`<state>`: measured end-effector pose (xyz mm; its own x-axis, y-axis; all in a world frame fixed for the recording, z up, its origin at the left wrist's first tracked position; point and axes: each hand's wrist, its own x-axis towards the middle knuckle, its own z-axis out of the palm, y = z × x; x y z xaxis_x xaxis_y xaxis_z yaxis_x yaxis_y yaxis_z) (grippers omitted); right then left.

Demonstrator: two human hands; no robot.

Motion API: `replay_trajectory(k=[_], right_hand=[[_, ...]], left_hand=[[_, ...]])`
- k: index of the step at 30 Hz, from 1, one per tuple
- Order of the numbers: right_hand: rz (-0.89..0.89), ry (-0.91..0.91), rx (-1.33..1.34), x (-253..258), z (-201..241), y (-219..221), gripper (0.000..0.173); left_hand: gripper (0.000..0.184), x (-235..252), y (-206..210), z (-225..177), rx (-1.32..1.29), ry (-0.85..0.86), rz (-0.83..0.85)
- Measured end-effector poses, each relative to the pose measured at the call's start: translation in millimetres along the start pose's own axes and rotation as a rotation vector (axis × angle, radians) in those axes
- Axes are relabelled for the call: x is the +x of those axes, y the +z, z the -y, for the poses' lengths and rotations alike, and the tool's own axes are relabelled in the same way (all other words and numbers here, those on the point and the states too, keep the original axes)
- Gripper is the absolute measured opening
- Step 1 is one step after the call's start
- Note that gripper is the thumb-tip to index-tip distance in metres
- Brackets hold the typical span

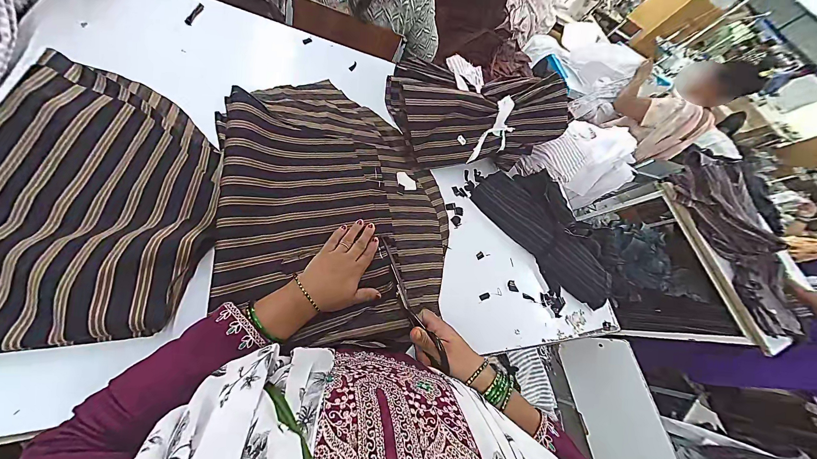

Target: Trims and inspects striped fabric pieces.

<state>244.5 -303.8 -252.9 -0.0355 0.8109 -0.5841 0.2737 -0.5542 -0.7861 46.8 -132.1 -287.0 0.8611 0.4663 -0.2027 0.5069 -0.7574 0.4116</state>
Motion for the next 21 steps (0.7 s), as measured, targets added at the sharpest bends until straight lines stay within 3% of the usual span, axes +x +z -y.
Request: replay_trajectory(k=[5, 11, 17, 21], right_hand=[[0.036, 0.022, -0.031, 1.6, -0.6, -0.8, 0.049], [0.085, 0.08, -0.046, 0.4, 11.7, -2.2, 0.072], [-0.004, -0.014, -0.002, 2.1, 1.1, 3.6, 0.045], [-0.018, -0.033, -0.033, 1.4, -3.0, 4.8, 0.041]], left_hand=[[0.101, -0.3, -1.5, 1.1, -0.007, 0.006, 0.015], [0.099, -1.0, 0.0, 1.7, -0.028, 0.02, -0.018], [0.096, -0.5, 2.9, 3.8, -0.04, 0.034, -0.052], [0.096, -0.5, 3.3, 4.0, -0.038, 0.035, -0.055]])
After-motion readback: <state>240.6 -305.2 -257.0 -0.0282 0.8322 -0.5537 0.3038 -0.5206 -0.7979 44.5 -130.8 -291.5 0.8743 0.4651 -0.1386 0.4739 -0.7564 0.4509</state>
